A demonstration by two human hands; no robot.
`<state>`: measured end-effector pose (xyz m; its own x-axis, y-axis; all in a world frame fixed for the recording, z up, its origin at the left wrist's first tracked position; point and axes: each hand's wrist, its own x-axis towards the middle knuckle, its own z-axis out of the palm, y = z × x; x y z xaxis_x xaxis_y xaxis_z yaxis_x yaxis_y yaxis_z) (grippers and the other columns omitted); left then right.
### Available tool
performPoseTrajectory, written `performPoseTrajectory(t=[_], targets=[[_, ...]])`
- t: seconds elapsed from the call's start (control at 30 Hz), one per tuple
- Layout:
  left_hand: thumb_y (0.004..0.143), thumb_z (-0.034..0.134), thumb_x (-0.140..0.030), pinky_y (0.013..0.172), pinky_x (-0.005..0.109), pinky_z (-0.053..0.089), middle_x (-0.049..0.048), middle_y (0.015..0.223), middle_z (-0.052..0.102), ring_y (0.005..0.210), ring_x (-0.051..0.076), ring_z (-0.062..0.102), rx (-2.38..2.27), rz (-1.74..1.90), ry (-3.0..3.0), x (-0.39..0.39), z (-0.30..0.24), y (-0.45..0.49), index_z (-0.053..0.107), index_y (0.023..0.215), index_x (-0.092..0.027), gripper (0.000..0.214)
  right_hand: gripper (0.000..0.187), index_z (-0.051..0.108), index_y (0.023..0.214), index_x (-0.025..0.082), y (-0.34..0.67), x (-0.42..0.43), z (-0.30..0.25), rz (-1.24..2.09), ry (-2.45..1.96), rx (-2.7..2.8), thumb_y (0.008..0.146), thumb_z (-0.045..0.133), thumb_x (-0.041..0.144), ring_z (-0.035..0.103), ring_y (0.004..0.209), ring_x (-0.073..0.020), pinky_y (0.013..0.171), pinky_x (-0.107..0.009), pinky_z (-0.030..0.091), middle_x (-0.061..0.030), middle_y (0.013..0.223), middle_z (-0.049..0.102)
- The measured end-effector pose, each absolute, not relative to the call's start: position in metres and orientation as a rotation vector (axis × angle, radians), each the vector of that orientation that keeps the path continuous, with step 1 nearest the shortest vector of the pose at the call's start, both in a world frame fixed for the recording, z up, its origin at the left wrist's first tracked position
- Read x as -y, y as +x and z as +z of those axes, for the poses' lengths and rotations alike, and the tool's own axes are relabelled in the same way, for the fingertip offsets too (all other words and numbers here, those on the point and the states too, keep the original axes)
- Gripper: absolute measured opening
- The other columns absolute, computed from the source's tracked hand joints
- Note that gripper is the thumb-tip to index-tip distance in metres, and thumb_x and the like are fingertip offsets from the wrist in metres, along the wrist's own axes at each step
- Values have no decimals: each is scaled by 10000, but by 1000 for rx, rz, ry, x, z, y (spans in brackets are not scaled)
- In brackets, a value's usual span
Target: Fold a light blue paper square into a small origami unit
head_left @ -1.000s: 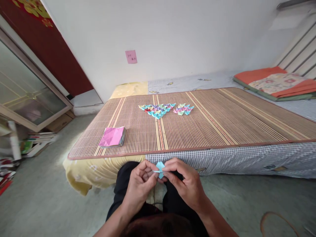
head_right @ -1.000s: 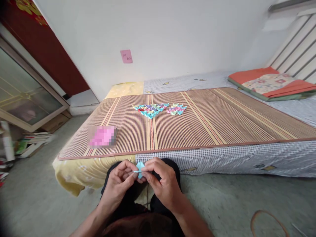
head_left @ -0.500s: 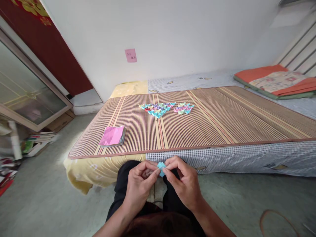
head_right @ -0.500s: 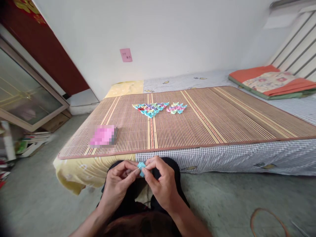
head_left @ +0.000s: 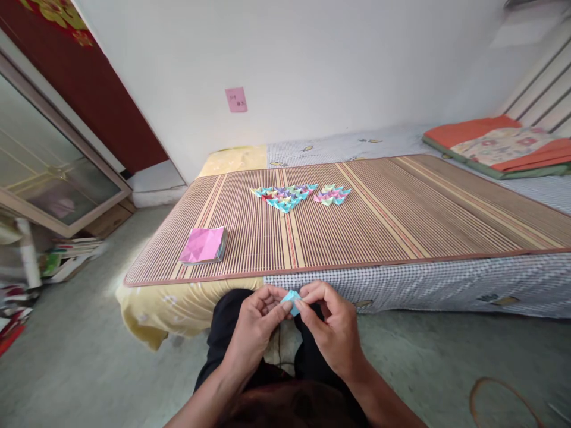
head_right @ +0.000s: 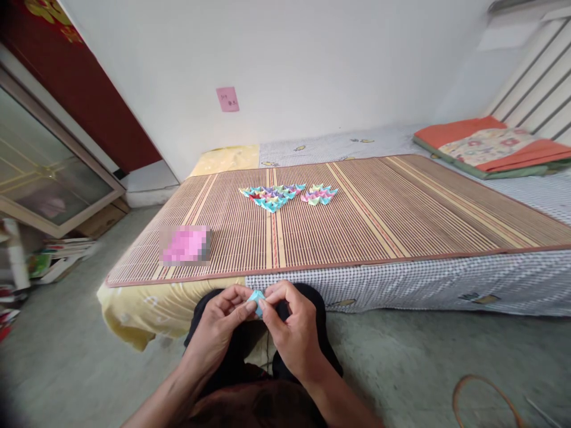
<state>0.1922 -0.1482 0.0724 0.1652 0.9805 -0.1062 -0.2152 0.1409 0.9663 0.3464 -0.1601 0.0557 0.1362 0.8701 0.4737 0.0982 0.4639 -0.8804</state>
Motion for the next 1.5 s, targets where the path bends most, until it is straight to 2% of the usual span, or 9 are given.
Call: performPoseTrajectory(t=[0.17, 0.23, 0.33, 0.5, 0.73, 1.0, 1.27, 1.37, 1.5], targets=[[791, 851, -459, 677, 253, 468, 30, 687, 683, 668, 145, 596, -1049, 1033, 1111, 149, 76, 188, 741, 753, -143, 337, 64, 672, 952, 221, 352, 159, 55, 873, -1005, 1333, 930, 713, 265, 671, 763, -167, 695, -275, 552, -12, 839, 689], [803, 835, -478, 674, 259, 460, 34, 687, 678, 674, 152, 588, -1043, 1001, 1155, 149, 77, 187, 738, 745, -143, 354, 122, 701, 1029, 216, 356, 158, 58, 1003, -985, 1376, 936, 718, 294, 665, 728, -158, 674, -268, 545, -6, 827, 693], [832, 804, -487, 670, 257, 441, 32, 692, 662, 682, 150, 563, -1038, 960, 1221, 149, 78, 186, 731, 744, -140, 365, 119, 718, 921, 203, 359, 156, 62, 1125, -926, 1436, 964, 694, 311, 658, 694, -148, 654, -257, 519, 1, 766, 685], [847, 780, -500, 690, 263, 440, 27, 705, 643, 704, 154, 551, -1035, 949, 1247, 149, 77, 188, 708, 755, -138, 380, 206, 658, 803, 196, 356, 156, 61, 1040, -940, 1428, 970, 669, 315, 605, 637, -135, 601, -247, 468, 10, 704, 652], [837, 785, -528, 618, 240, 388, -3, 665, 587, 637, 122, 492, -1038, 897, 1245, 147, 77, 186, 642, 743, -145, 420, 193, 672, 879, 200, 362, 150, 62, 1197, -913, 1487, 974, 673, 367, 599, 642, -139, 612, -247, 479, 15, 708, 643], [717, 910, -450, 671, 248, 478, 14, 696, 688, 634, 126, 590, -957, 953, 1068, 148, 77, 193, 655, 772, -163, 388, 285, 645, 808, 200, 356, 150, 47, 1380, -875, 1085, 948, 696, 443, 520, 652, -131, 613, -246, 449, 27, 713, 551], [741, 906, -372, 640, 244, 519, 15, 636, 707, 612, 140, 643, -909, 1071, 1064, 153, 85, 197, 678, 736, -159, 311, 352, 621, 816, 197, 343, 150, 42, 1732, -679, 778, 832, 816, 490, 522, 595, -118, 592, -251, 435, 35, 683, 579], [734, 916, -335, 620, 233, 525, 4, 636, 705, 598, 133, 649, -918, 1128, 1070, 156, 84, 198, 630, 740, -173, 328, 359, 618, 869, 204, 340, 150, 41, 1747, -668, 716, 806, 844, 476, 514, 582, -113, 588, -248, 438, 41, 687, 589], [771, 888, -321, 629, 241, 536, -10, 672, 704, 614, 142, 666, -988, 1169, 1140, 158, 80, 197, 628, 846, -191, 301, 358, 590, 808, 203, 339, 151, 42, 1721, -675, 714, 800, 855, 444, 491, 586, -107, 570, -231, 413, 49, 665, 556]])
